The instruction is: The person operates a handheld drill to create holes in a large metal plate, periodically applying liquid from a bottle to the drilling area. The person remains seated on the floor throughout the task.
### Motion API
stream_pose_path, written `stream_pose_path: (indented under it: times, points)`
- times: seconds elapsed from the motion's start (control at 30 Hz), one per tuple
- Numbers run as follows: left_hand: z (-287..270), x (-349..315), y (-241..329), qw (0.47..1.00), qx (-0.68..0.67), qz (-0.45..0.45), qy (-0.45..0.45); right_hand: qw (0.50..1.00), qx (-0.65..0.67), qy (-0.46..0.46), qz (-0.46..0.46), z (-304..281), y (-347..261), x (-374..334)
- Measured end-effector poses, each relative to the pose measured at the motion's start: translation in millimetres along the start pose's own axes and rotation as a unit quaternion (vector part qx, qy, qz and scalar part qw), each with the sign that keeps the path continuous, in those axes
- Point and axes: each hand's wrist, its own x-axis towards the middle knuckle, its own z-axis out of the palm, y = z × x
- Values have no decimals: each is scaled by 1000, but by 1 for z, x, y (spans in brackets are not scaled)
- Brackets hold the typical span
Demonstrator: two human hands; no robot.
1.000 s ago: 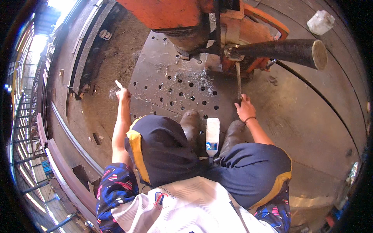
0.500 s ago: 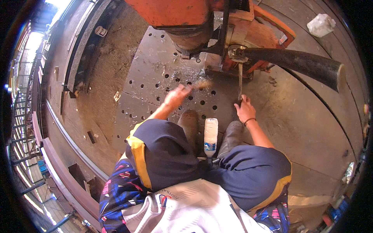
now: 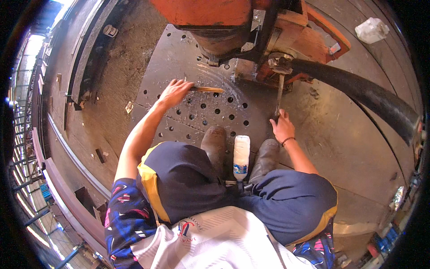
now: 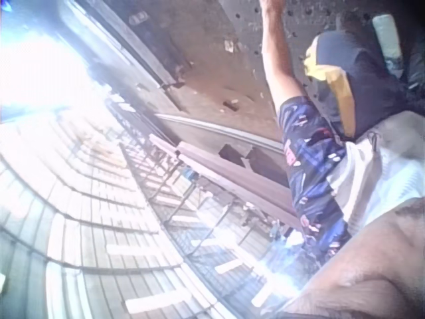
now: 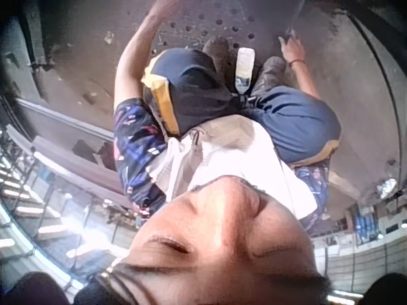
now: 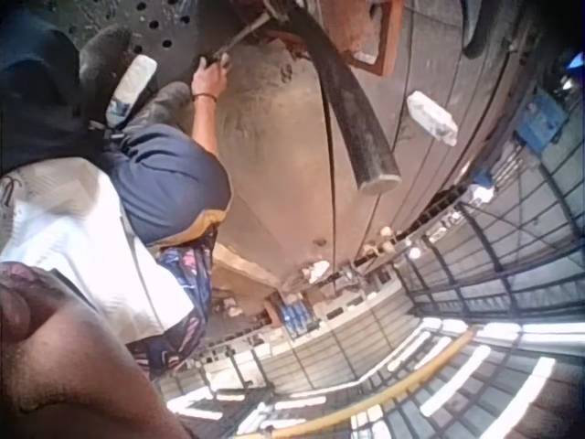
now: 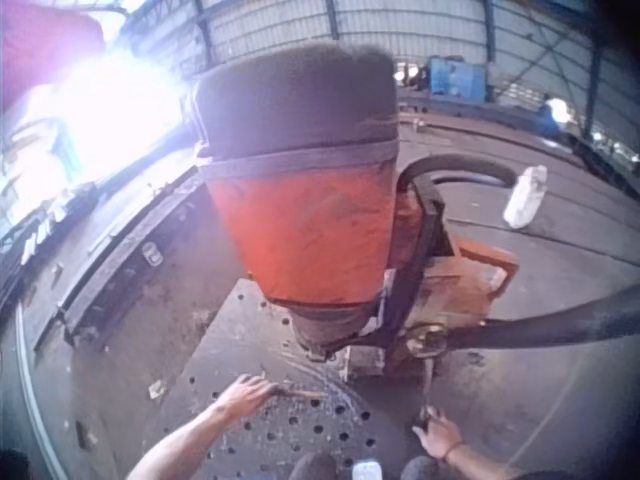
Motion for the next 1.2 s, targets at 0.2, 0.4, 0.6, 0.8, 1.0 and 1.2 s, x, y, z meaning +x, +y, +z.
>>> stream_pose_path:
  times: [0.2, 0.4, 0.6, 0.8, 1.0, 1.2]
  points:
    - [16, 102, -13, 988, 127, 72, -53, 1000, -11, -5, -3, 3, -5, 6]
    - [4, 145, -55, 980, 107, -161, 47, 999, 7, -33, 21, -5, -4, 1]
    - [16, 102, -93, 965, -13, -245, 94, 999, 23, -31, 13, -9, -10, 5]
    - [114, 63, 57, 980, -97, -76, 155, 1000, 10, -8, 14, -5, -12, 5]
    - [52, 61, -4, 899, 44, -428, 75, 999, 11, -37, 13, -10, -10, 1]
    - [26, -31, -43, 848, 54, -526, 21, 997, 62, -8, -47, -9, 20, 4]
